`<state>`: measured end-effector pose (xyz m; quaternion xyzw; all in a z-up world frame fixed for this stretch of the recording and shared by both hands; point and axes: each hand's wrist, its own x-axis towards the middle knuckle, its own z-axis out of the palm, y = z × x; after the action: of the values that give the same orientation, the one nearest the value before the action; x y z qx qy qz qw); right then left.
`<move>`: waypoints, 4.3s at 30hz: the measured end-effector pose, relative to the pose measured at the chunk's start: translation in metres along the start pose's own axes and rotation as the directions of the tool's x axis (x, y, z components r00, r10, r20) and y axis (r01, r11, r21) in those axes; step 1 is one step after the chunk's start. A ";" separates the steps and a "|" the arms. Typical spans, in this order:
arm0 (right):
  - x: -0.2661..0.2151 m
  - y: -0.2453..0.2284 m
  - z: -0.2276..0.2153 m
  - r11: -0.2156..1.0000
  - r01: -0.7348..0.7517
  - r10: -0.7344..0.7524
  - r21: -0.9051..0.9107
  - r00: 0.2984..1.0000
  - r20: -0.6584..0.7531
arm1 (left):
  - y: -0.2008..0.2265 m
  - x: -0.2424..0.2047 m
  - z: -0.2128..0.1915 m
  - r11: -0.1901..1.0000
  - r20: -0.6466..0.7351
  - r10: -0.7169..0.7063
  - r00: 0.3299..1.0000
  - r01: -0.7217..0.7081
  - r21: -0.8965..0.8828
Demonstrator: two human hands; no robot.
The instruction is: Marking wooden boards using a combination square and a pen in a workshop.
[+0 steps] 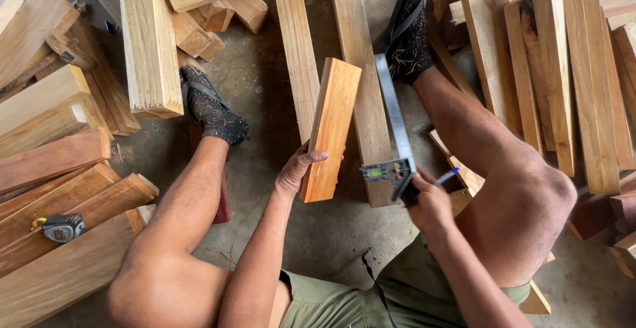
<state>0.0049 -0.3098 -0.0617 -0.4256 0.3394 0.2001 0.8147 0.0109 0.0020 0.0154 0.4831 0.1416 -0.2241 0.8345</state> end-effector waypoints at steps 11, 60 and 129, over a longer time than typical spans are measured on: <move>-0.024 -0.004 0.049 -0.097 0.127 -0.300 -0.987 0.942 0.150 | 0.015 -0.002 0.002 0.992 -0.042 0.042 0.998 -0.046 -0.119; 0.005 0.031 0.045 0.074 0.126 -0.380 -0.989 0.921 0.089 | 0.016 0.019 0.012 0.314 -0.278 0.407 0.870 0.152 0.937; 0.026 0.045 0.049 0.541 0.391 -0.489 -0.745 0.867 0.100 | -0.058 0.040 -0.033 -0.138 0.012 0.390 0.921 0.046 0.989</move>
<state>0.0140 -0.2431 -0.0861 -0.8023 0.1576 0.0835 0.5696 0.0151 -0.0041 -0.0624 0.9805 -0.0183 -0.0653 0.1845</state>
